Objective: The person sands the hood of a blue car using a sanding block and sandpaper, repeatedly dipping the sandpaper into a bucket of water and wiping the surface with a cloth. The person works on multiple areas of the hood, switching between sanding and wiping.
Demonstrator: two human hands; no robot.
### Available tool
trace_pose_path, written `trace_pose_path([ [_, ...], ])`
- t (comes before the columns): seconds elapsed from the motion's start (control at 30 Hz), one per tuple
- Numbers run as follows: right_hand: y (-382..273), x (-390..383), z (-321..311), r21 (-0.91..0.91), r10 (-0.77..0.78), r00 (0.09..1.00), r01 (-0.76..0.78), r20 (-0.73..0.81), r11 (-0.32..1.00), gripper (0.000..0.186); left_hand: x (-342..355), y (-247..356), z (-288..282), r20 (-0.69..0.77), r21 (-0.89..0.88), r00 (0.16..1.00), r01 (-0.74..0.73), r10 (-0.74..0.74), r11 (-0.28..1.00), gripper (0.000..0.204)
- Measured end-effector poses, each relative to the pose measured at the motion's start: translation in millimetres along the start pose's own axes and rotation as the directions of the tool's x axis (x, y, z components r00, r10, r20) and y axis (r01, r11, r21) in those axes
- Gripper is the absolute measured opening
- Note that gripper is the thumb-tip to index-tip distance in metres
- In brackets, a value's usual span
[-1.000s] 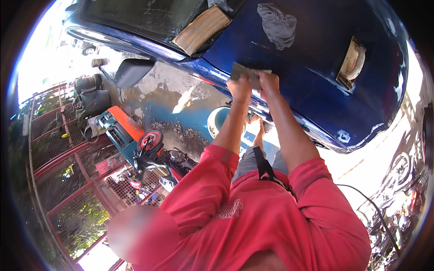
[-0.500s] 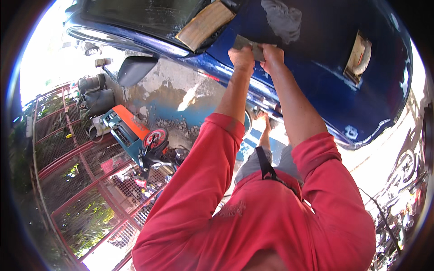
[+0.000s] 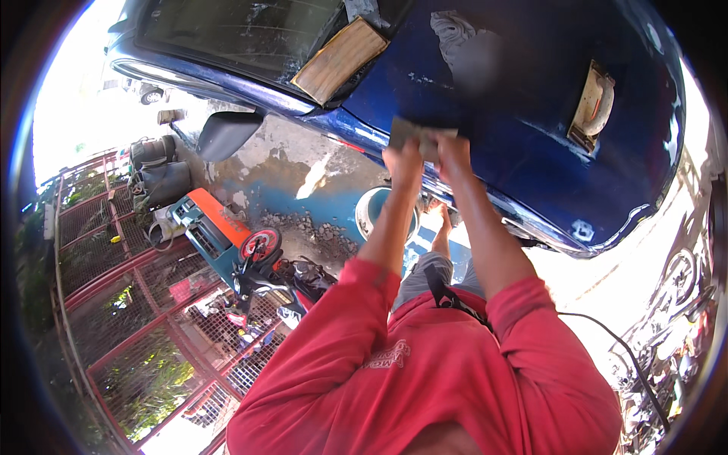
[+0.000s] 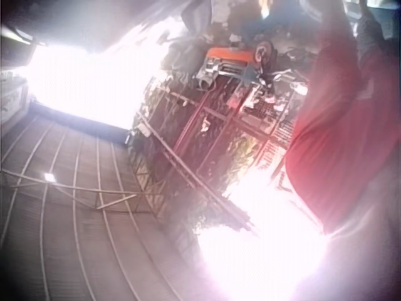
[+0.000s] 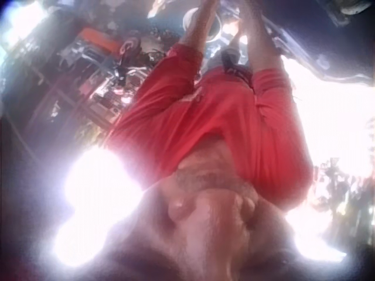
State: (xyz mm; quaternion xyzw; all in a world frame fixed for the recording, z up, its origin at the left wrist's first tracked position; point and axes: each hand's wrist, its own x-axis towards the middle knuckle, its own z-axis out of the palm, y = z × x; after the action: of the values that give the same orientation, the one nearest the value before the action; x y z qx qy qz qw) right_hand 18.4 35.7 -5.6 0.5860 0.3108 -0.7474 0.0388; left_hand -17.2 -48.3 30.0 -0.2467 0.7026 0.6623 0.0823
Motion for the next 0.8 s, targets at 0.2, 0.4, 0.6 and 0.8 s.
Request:
trace_pose_path([
  [0.2, 38.7, 15.5, -4.8, -0.018, -0.206, 0.972, 0.209, 0.113, 0.978, 0.011, -12.7, -26.5, -29.5, 0.066, 0.118, 0.997, -0.042, 0.035, 0.992, 0.013],
  [0.4, 26.9, 3.2, -4.6, 0.016, -0.212, 0.974, 0.211, 0.081, 0.977, 0.017, -17.9, -27.7, -32.9, 0.095, -0.156, 0.976, 0.208, -0.195, 0.966, 0.011],
  [0.6, 40.1, 11.3, -5.4, -0.033, -0.274, 0.955, 0.28, 0.116, 0.959, 0.023, -21.3, -21.3, -30.8, 0.142, -0.129, 0.982, 0.143, -0.124, 0.981, 0.009],
  [0.8, 12.8, 14.6, -5.1, -0.162, -0.317, 0.936, 0.34, 0.154, 0.926, 0.024, -29.3, -14.5, -17.6, 0.106, -0.238, 0.981, 0.181, -0.16, 0.954, 0.008],
])
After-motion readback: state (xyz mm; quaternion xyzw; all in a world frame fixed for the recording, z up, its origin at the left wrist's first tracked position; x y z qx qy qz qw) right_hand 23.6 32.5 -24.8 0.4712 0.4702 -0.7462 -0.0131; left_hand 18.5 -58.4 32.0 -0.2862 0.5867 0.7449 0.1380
